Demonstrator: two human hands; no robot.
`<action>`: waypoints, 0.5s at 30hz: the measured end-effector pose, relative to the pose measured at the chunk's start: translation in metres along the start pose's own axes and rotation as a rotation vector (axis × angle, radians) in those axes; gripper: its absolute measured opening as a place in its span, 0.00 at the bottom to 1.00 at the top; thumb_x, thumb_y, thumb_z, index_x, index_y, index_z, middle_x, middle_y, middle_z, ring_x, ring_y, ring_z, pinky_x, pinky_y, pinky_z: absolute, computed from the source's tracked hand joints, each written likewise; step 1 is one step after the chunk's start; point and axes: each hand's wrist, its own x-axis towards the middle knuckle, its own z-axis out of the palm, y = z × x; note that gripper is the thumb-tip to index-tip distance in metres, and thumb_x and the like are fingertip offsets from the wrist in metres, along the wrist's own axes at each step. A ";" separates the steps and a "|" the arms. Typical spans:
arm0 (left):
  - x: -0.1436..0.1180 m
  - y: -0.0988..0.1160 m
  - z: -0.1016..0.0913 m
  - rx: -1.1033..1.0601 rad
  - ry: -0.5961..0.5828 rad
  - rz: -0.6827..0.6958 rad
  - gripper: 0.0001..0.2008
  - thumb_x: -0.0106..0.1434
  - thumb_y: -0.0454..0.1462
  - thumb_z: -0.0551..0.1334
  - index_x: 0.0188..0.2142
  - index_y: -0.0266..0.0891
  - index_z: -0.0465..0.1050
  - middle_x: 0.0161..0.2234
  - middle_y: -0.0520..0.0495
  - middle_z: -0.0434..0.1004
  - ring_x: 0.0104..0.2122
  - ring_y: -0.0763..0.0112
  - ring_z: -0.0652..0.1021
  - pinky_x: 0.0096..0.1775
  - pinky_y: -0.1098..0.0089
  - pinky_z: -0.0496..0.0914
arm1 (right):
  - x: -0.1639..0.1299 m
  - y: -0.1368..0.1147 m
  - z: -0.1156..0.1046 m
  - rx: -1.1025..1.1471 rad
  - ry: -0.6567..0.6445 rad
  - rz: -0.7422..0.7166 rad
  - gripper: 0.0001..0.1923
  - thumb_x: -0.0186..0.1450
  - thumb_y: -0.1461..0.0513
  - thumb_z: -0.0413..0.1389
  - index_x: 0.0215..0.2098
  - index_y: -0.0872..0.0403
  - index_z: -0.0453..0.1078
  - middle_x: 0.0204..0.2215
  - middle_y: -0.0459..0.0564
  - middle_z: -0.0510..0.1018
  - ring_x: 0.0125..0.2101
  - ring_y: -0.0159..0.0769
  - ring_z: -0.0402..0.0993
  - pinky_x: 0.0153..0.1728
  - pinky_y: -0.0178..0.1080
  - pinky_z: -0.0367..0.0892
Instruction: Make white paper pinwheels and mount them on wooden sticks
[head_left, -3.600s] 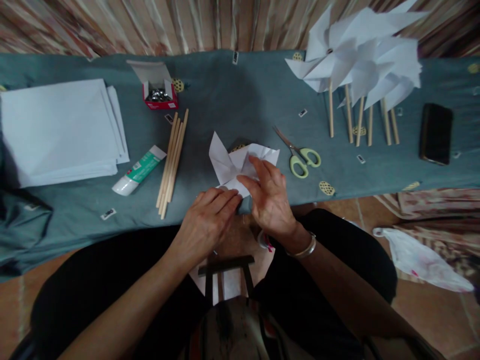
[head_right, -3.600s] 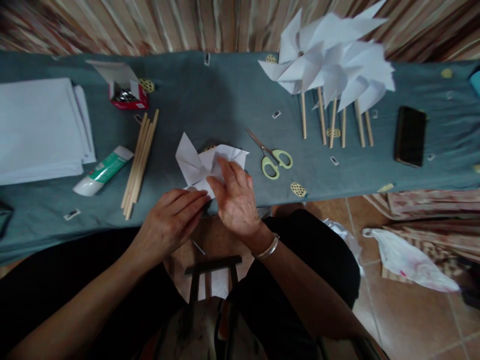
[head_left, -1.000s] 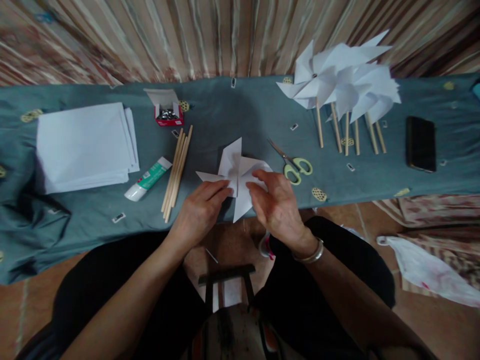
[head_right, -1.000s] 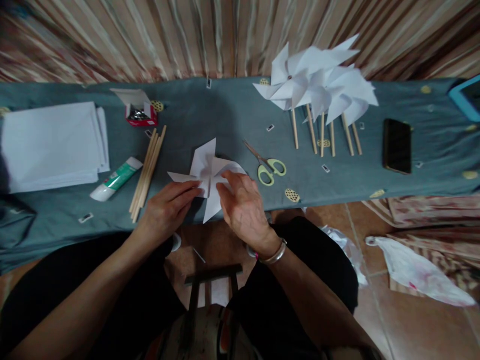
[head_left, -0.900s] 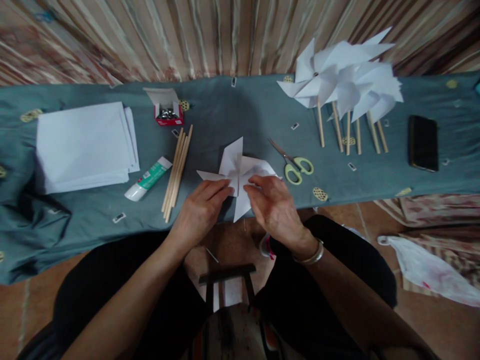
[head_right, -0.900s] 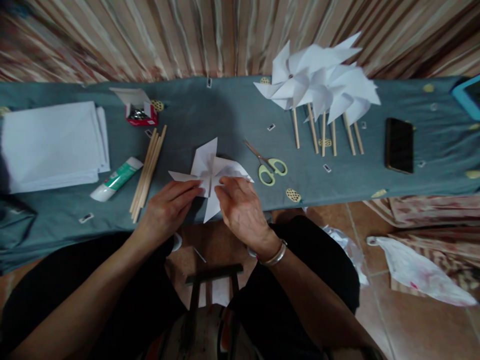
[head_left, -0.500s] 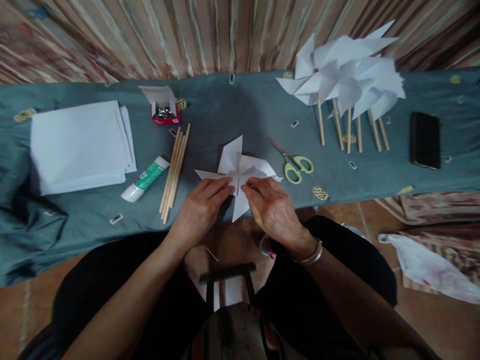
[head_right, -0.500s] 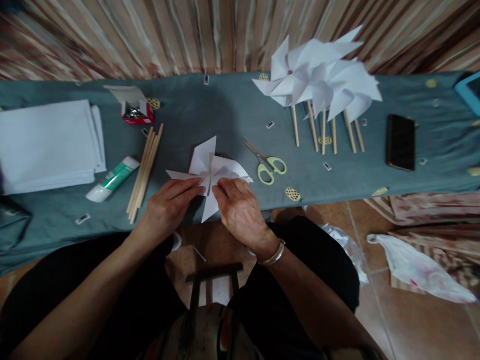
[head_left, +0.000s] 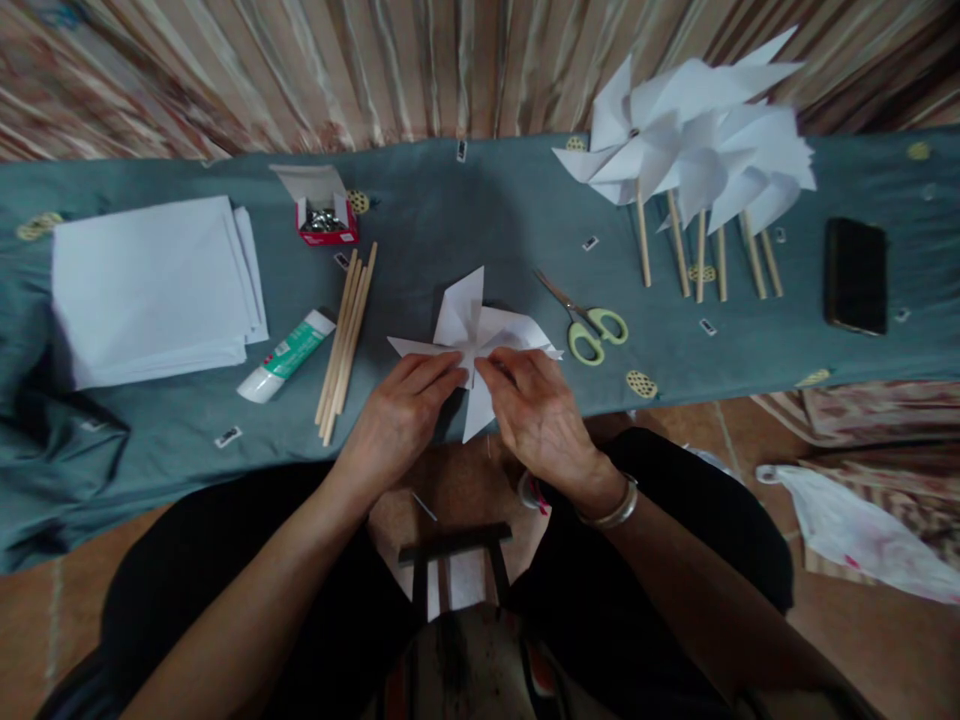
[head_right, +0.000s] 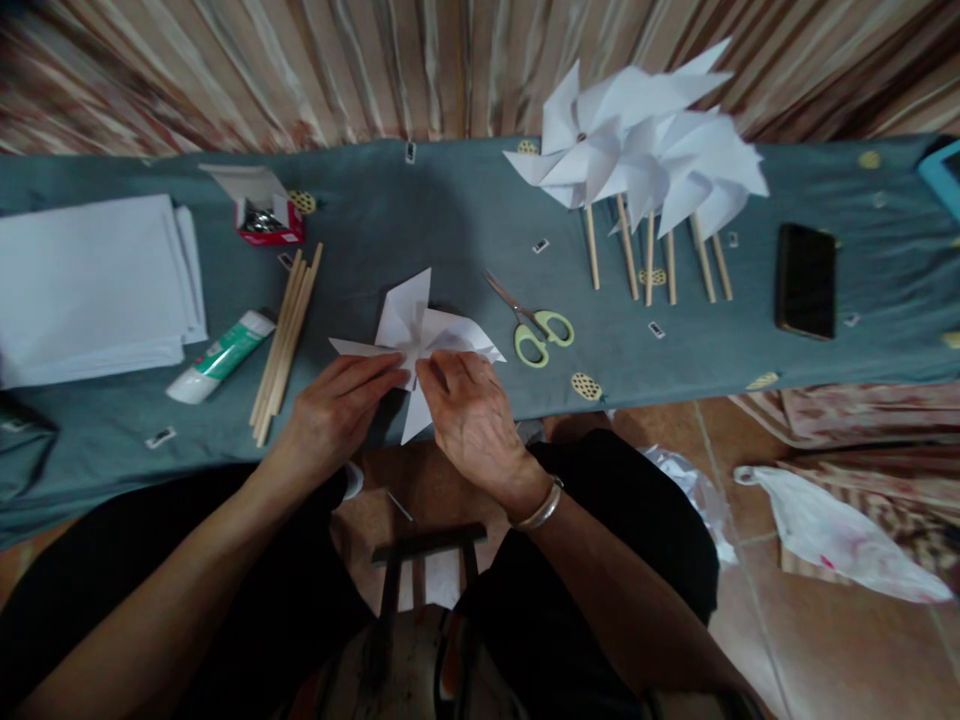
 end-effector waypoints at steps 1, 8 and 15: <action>0.000 0.000 0.000 0.005 -0.003 0.001 0.14 0.67 0.28 0.56 0.50 0.31 0.73 0.51 0.37 0.77 0.47 0.60 0.76 0.48 0.59 0.76 | 0.001 0.000 0.000 -0.015 0.001 0.002 0.19 0.70 0.68 0.45 0.56 0.58 0.68 0.51 0.57 0.73 0.49 0.46 0.66 0.52 0.47 0.68; 0.002 0.001 -0.001 0.029 -0.012 0.012 0.13 0.68 0.28 0.55 0.49 0.32 0.73 0.50 0.39 0.78 0.46 0.61 0.76 0.48 0.60 0.76 | 0.008 -0.001 0.002 -0.027 -0.034 0.043 0.20 0.70 0.68 0.45 0.57 0.59 0.67 0.51 0.60 0.72 0.48 0.48 0.66 0.50 0.48 0.67; 0.002 0.002 -0.002 0.054 -0.025 -0.001 0.13 0.68 0.30 0.55 0.50 0.32 0.73 0.51 0.40 0.78 0.48 0.60 0.74 0.50 0.58 0.74 | 0.009 -0.002 0.008 -0.052 -0.004 0.055 0.20 0.70 0.68 0.44 0.56 0.53 0.68 0.51 0.57 0.72 0.48 0.48 0.65 0.48 0.50 0.68</action>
